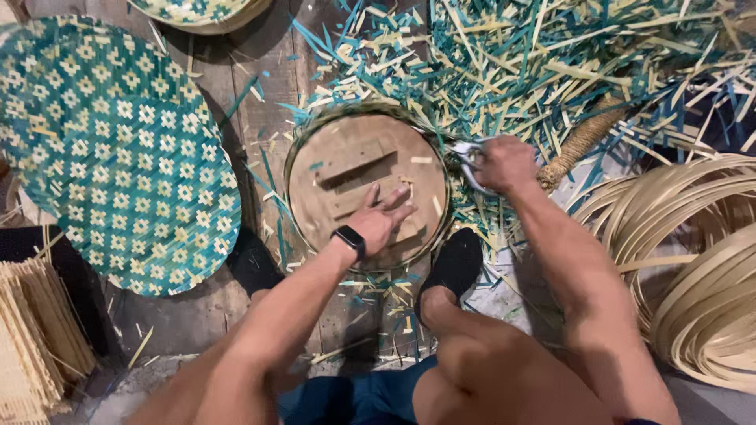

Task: The person trims the excess woven material around the edge of a round basket using scissors. They repeatedly flip the basket, cut the protruding strips, and stack the finished baskets.

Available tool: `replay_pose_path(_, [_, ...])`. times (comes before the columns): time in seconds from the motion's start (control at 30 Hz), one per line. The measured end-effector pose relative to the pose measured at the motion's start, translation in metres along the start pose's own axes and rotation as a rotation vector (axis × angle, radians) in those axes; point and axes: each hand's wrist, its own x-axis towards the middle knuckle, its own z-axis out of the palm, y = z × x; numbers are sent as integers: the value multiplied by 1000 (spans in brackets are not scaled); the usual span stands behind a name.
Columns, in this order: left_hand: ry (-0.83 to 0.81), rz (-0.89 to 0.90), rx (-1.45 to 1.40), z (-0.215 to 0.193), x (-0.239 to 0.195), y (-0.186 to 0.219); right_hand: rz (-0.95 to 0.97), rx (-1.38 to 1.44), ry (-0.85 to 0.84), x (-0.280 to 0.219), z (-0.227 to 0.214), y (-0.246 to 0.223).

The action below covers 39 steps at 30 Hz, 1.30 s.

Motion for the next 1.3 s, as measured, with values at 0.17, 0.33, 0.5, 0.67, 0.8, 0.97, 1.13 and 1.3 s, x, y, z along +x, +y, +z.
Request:
replay_pose_path(0.17, [-369,-89,-67,-14,-5,-1,-185,29,425,-12,-3,4])
replay_pose_path(0.33, [-327,-34,-26,-18,-3,-5,-274,-30,606,14,4,-30])
replay_pose_path(0.5, [-307,-35,-4,-23,-24,2,-135,-4,257,-5,5,9])
replay_pose_path(0.67, [625,-1091,-487,-28,16,16,-266,-49,513,-9,-8,3])
replay_pose_path(0.8, [664,-1575,-652,-20,97,-4,-312,-132,675,17,-17,-34])
replay_pose_path(0.97, [606,-1572,-579,-9,103,1,-232,-53,290,13,-10,-11])
replay_pose_path(1.13, [505,-1402,-499,-22,87,23,-272,-22,438,-16,-15,12])
replay_pose_path(1.3, [492,-1388,-498,-30,86,25,-262,-202,567,6,-8,-29])
